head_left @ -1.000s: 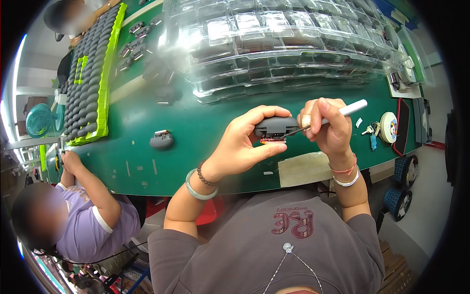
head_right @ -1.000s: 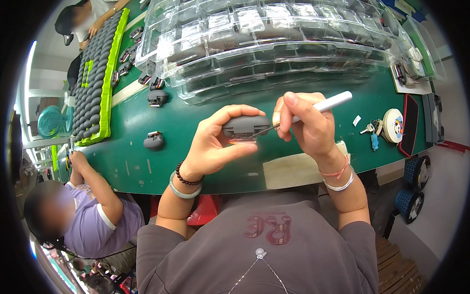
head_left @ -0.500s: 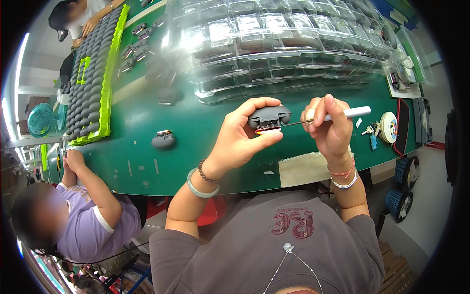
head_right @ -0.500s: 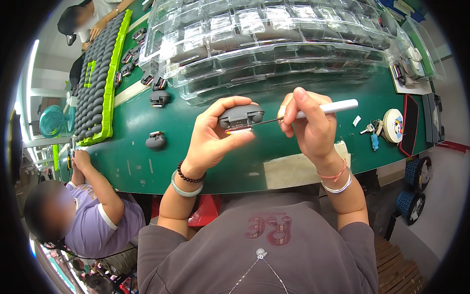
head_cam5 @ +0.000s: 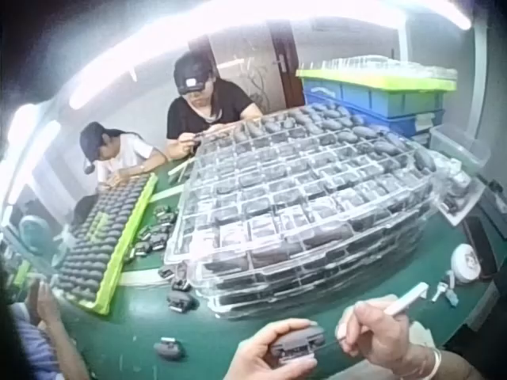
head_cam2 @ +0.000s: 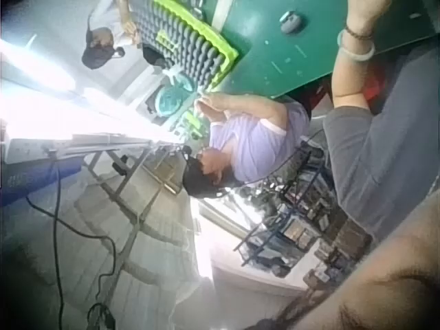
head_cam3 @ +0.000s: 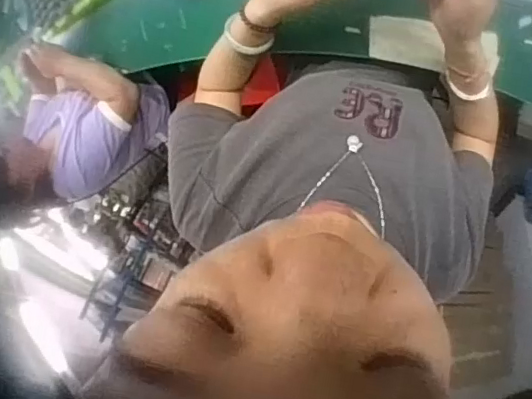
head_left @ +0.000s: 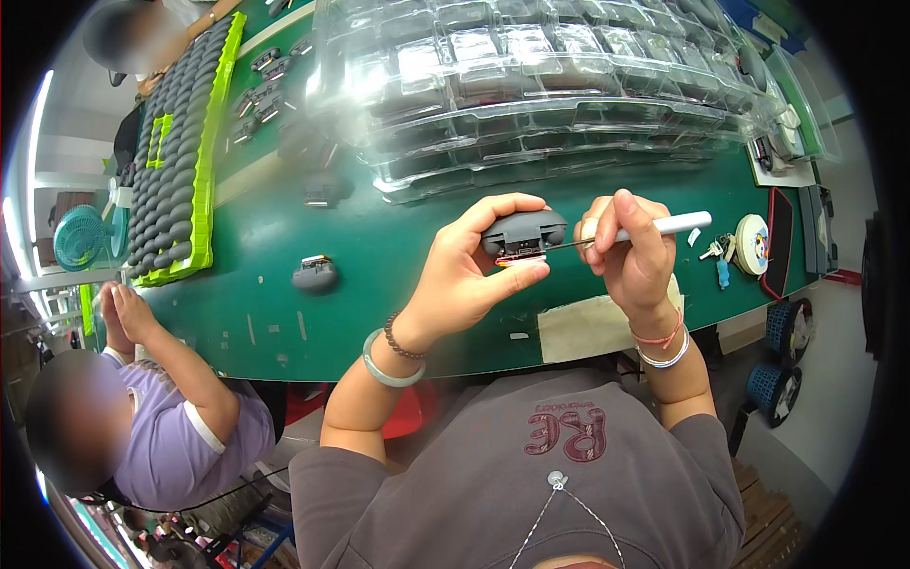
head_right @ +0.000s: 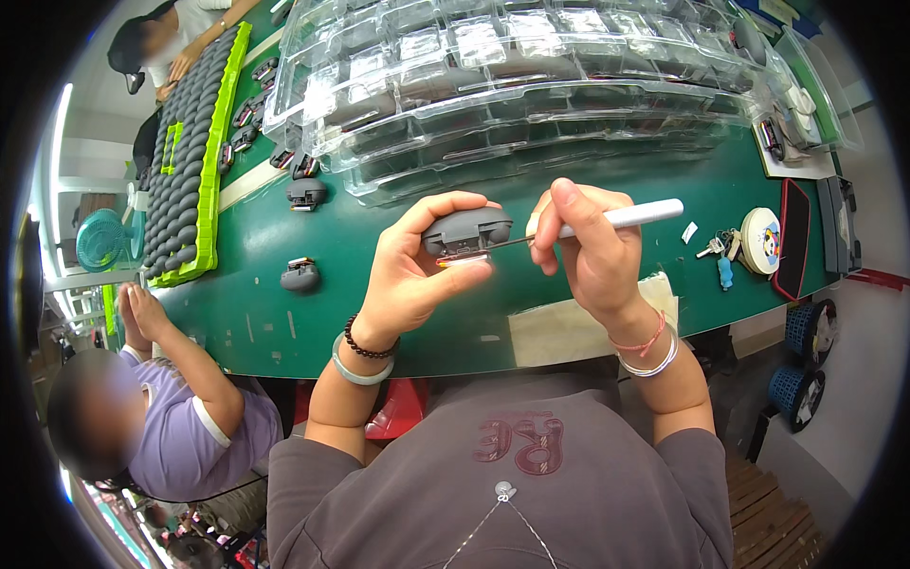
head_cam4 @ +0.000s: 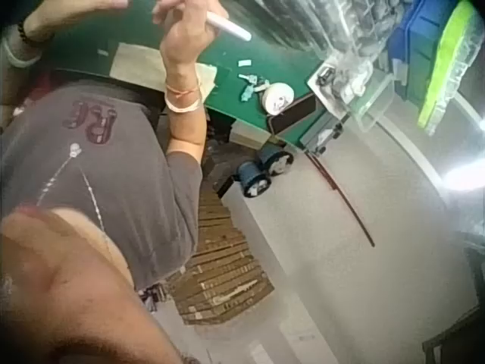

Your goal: The person assembles small black electronic components using a fine-tipped tool at a manufacturing workbench.

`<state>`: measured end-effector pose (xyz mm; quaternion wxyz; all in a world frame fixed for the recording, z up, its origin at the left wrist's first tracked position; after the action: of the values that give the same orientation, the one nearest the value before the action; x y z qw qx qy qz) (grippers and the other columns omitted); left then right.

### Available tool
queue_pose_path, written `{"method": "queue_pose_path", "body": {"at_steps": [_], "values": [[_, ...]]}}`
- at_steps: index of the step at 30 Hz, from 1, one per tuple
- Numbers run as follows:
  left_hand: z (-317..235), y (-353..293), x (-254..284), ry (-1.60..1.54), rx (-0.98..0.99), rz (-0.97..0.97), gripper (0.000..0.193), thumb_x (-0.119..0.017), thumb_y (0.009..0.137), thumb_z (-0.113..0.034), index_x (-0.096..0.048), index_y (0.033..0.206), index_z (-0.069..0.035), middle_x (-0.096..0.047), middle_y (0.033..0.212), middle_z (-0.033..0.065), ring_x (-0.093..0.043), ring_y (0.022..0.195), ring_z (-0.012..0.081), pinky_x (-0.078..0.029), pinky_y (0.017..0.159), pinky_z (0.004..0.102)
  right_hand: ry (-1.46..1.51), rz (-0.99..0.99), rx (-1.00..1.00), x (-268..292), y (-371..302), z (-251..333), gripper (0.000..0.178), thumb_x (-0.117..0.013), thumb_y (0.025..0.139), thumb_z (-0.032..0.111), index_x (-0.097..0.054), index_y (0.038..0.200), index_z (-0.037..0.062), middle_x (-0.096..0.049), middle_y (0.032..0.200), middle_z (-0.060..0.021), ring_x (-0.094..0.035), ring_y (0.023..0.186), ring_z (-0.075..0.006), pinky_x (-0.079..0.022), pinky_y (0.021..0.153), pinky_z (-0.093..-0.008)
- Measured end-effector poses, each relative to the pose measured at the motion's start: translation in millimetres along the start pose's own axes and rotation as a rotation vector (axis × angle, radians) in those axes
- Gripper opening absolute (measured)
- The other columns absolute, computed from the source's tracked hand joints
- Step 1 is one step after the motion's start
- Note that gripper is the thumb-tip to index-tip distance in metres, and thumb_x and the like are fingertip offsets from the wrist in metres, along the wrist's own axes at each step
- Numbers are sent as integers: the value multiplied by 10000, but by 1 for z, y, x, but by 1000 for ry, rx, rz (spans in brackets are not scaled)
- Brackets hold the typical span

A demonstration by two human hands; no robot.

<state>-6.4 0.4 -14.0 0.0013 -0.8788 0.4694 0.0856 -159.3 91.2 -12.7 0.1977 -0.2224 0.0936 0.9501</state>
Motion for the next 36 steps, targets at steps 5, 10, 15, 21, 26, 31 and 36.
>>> {"method": "queue_pose_path", "body": {"at_steps": [5,10,15,21,26,31,36], "values": [[1,-2,0,-162,144,23,491,-658,719,-2,-441,1159,26,-544,1052,98,-547,919,134,-472,793,262,199,-22,-114,1,1,-7,428,-406,907,237,-489,552,14,-500,518,-108,-411,395,-134,-342,399,-248],[1,-5,-1,-225,161,-2,476,-681,739,-54,-455,1154,9,-544,977,44,-518,837,69,-452,744,209,326,-47,-179,-2,0,-12,423,-391,914,242,-477,562,24,-494,515,-99,-396,390,-130,-343,407,-254],[0,-1,0,-170,144,-33,470,-685,734,-59,-465,1143,10,-549,958,41,-524,827,68,-456,729,203,103,-79,-24,-1,-1,-7,425,-378,918,240,-464,575,5,-480,533,-109,-415,425,-138,-334,406,-241],[-4,-3,10,-118,178,-135,451,-650,730,-13,-469,1143,11,-574,955,50,-550,822,84,-474,718,226,74,-94,98,4,1,-2,412,-374,917,226,-450,582,-2,-471,557,-111,-416,445,-143,-321,404,-240],[-42,-25,42,356,62,204,462,-683,703,-47,-506,1124,20,-577,1021,79,-550,901,117,-462,770,248,127,-161,117,11,-1,0,393,-344,923,214,-390,575,36,-414,564,-68,-378,467,-124,-289,425,-246],[-97,-37,139,434,299,-159,299,-603,806,-158,-538,1055,-6,-588,843,44,-543,617,66,-465,537,203,65,-111,145,6,-2,7,415,-346,926,223,-420,566,32,-424,539,-69,-365,412,-113,-291,398,-241],[-69,28,298,649,433,-531,454,-591,791,-393,-558,1026,-7,-551,776,56,-450,494,80,-397,419,225,-6,-130,139,-1,2,5,418,-363,921,209,-448,557,22,-454,549,-78,-391,411,-112,-297,374,-223]]}}
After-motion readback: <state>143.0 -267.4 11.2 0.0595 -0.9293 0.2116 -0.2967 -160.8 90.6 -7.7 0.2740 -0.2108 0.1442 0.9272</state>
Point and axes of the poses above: each hand's wrist, its own y-axis towards the middle knuckle, its own x-axis out of the back of the hand, z = x × y, the point moved 1 cm from there along y, towards the middle knuckle
